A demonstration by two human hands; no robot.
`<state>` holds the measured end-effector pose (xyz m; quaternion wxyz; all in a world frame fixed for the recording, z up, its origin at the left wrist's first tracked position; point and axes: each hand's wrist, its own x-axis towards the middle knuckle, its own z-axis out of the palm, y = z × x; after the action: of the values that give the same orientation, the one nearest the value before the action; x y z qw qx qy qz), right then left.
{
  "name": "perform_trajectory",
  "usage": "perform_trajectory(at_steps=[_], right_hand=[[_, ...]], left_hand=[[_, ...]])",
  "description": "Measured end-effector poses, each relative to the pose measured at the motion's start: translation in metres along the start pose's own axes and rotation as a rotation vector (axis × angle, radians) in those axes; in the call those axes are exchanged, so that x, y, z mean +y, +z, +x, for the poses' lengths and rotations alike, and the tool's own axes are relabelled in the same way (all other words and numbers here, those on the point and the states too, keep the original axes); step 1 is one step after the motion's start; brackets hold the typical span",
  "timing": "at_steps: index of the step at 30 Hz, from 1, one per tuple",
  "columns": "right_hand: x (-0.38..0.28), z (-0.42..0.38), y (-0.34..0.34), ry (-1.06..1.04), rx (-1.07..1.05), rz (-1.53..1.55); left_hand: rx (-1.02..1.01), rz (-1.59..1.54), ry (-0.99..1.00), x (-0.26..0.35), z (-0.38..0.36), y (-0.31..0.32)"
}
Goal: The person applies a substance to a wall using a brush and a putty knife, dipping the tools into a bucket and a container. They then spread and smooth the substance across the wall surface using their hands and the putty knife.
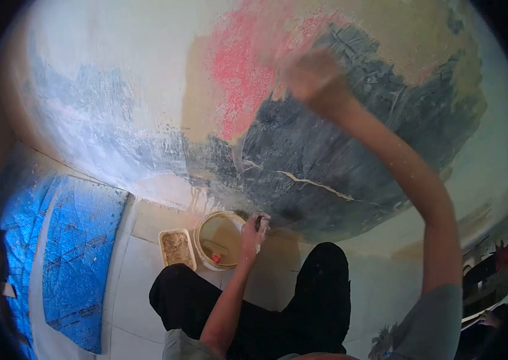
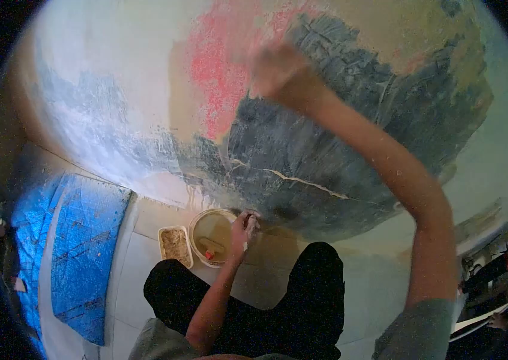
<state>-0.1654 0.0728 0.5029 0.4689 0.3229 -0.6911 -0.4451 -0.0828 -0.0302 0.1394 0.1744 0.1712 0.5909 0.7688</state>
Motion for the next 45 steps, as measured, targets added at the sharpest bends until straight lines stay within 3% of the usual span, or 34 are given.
perform_trajectory(at_steps=[4,6,9,10,12,14,15,17,18,19,20,21,23,25,27,28,32,34,38,42,45], right_hand=[[0.008,-0.002,0.010,-0.187,0.079,0.274],[0.049,0.026,-0.014,0.036,-0.002,-0.207],[0.042,0.021,-0.009,0.168,0.050,-0.087],[0.028,0.018,-0.006,0.056,0.070,-0.018],[-0.026,0.007,-0.014,0.070,-0.145,0.132],[-0.082,-0.014,-0.027,0.246,-0.361,0.541],[-0.112,-0.023,-0.032,0.259,-0.382,0.587],[-0.173,-0.043,-0.048,0.865,-0.466,0.915],[-0.207,-0.060,-0.049,0.892,-0.524,0.962],[-0.240,-0.080,-0.048,1.110,-0.521,1.064],[-0.267,-0.093,-0.049,1.338,-0.510,1.149],[-0.283,-0.100,-0.051,1.375,-0.561,1.183],[-0.301,-0.108,-0.056,1.577,-0.637,1.708],[-0.302,-0.108,-0.049,1.524,-0.642,1.702],[-0.304,-0.110,-0.037,1.449,-0.594,1.677],[-0.310,-0.115,-0.035,1.507,-0.583,1.764],[-0.307,-0.112,-0.035,1.605,-0.548,2.121],[-0.303,-0.114,-0.030,1.613,-0.604,2.111],[-0.299,-0.126,-0.022,1.658,-0.753,2.060],[-0.302,-0.141,-0.017,1.658,-0.696,2.002],[-0.312,-0.151,-0.008,1.524,-0.622,2.024]], left_hand=[[0.011,-0.014,0.059,-0.006,0.002,0.000],[0.015,0.000,0.050,-0.007,0.002,-0.001],[0.027,0.059,0.087,-0.003,0.003,-0.008],[0.015,0.028,0.049,-0.002,0.002,-0.009],[0.009,-0.004,0.002,-0.005,0.005,-0.009],[0.107,0.113,-0.052,-0.022,0.009,-0.010],[0.112,0.029,-0.001,-0.023,0.009,-0.015],[0.147,-0.138,0.004,0.001,0.006,-0.018],[0.179,-0.215,-0.025,0.027,-0.001,-0.019],[0.171,-0.392,0.054,0.025,0.001,-0.021],[0.243,-0.254,0.026,0.011,0.007,-0.026],[0.285,-0.262,-0.033,0.012,0.009,-0.030],[0.341,-0.259,-0.149,0.020,-0.001,-0.029],[0.402,-0.556,-0.147,0.026,0.002,-0.034],[0.369,-0.482,-0.081,0.027,0.004,-0.042],[0.314,-0.413,-0.033,0.027,0.004,-0.044],[0.437,-0.334,-0.100,0.025,0.009,-0.048],[0.439,-0.505,-0.208,0.031,0.008,-0.049],[0.419,-0.461,-0.209,0.026,0.009,-0.048],[0.313,-0.400,-0.114,0.020,0.011,-0.042],[0.272,-0.303,-0.054,0.018,0.012,-0.043]])
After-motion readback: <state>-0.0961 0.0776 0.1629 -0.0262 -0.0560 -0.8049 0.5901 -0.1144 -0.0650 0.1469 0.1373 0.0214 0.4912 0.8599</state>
